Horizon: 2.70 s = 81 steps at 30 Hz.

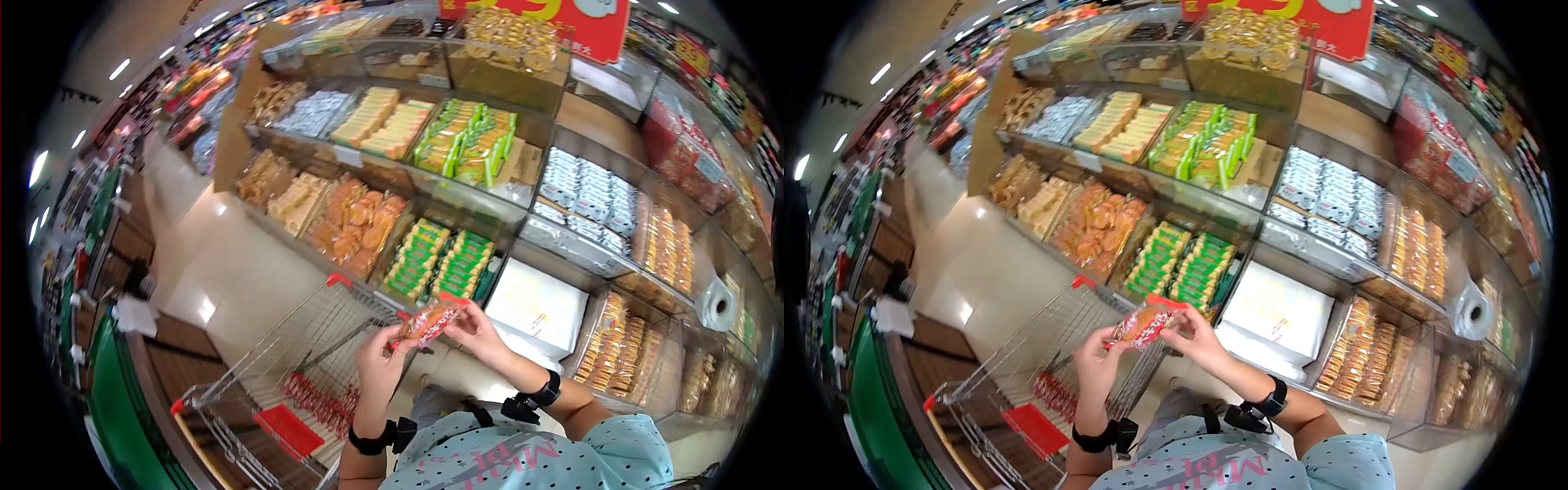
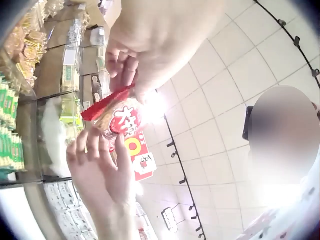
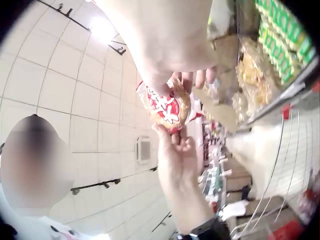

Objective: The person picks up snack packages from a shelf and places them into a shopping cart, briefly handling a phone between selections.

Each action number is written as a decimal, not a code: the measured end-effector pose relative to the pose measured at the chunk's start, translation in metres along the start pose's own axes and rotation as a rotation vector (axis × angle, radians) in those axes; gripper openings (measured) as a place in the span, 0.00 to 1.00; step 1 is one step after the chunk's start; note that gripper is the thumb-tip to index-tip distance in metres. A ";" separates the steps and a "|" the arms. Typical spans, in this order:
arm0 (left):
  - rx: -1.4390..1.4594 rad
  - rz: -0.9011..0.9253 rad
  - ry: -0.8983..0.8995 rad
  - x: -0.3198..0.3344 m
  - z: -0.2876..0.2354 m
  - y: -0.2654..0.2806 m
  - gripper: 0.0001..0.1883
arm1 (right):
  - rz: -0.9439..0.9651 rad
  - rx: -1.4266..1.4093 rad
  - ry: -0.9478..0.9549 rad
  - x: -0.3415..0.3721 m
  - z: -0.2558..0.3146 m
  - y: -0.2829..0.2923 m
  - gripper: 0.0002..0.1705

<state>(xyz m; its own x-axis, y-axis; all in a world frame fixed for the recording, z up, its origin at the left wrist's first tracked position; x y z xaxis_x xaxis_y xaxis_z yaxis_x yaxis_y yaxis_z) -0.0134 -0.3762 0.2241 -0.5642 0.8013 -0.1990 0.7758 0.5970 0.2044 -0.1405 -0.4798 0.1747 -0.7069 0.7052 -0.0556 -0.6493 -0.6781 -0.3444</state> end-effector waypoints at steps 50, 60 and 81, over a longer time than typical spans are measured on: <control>-0.704 0.823 -0.390 -0.101 0.136 -0.328 0.27 | -1.059 0.862 -0.240 -0.047 -0.141 0.315 0.12; -0.569 0.464 -0.021 0.015 0.146 -0.083 0.25 | -1.081 0.810 -0.079 -0.044 -0.149 0.319 0.24; -0.640 -0.502 0.398 0.366 0.145 0.182 0.21 | 0.789 1.000 1.528 0.103 0.221 -0.252 0.20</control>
<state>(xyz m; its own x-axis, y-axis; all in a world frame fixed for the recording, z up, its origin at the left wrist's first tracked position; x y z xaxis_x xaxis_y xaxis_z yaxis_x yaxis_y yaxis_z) -0.0383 0.0199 0.0494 -0.9420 0.3242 -0.0870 0.1737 0.6925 0.7002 -0.1116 -0.2823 0.4631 -0.4332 -0.5627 -0.7041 -0.6517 -0.3440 0.6759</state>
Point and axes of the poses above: each hand's wrist, its own x-axis away from the middle knuckle, its own y-axis out of the back of the hand, z = x × y, the point moved 3 cm from there along -x, towards the middle knuckle, and after that the axes turned 4 degrees about x, right-handed, at the moved point
